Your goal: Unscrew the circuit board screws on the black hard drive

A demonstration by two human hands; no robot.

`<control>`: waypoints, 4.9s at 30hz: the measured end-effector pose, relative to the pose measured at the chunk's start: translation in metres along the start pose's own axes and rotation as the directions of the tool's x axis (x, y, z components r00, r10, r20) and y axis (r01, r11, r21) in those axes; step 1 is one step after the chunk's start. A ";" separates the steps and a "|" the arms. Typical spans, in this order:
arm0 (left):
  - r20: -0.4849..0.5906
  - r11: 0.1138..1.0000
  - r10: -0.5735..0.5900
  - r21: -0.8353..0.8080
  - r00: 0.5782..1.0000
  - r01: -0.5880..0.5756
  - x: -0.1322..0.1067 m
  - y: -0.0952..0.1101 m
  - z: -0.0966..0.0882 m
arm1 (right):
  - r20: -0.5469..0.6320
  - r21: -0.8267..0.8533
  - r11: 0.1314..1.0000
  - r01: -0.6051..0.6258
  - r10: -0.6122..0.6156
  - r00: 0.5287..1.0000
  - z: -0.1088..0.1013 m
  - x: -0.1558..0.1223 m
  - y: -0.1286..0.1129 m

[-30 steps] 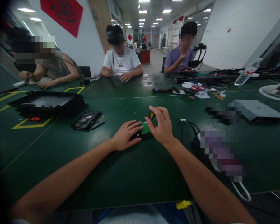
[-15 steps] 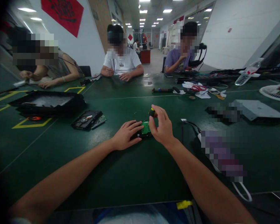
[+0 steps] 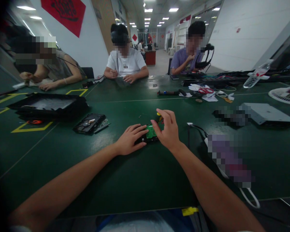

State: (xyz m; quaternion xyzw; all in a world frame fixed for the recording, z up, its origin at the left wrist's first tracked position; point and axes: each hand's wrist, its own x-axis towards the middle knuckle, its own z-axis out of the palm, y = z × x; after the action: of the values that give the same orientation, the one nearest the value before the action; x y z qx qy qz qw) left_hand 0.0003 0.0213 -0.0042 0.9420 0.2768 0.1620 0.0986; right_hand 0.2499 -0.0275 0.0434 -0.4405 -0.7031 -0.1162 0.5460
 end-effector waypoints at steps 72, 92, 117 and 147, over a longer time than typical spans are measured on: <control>0.015 0.998 -0.048 0.049 0.999 0.048 0.001 0.004 -0.001 | -0.008 0.005 1.000 0.004 -0.004 1.000 -0.001 0.000 0.001; 0.005 0.998 -0.047 0.033 0.999 0.047 0.001 0.004 -0.001 | -0.015 0.017 1.000 0.024 -0.024 1.000 0.001 0.000 0.003; 0.008 0.998 -0.041 0.041 0.999 0.040 0.001 0.003 -0.001 | -0.013 0.034 0.999 -0.011 0.012 1.000 -0.001 0.001 -0.001; 0.013 0.998 -0.041 0.056 0.999 0.040 0.001 0.003 0.000 | -0.016 0.006 1.000 -0.011 0.011 1.000 0.001 -0.001 0.003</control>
State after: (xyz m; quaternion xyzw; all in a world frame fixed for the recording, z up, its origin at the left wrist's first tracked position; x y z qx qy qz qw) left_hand 0.0022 0.0193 -0.0028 0.9398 0.2994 0.1454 0.0774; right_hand 0.2512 -0.0252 0.0415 -0.4419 -0.6967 -0.1148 0.5533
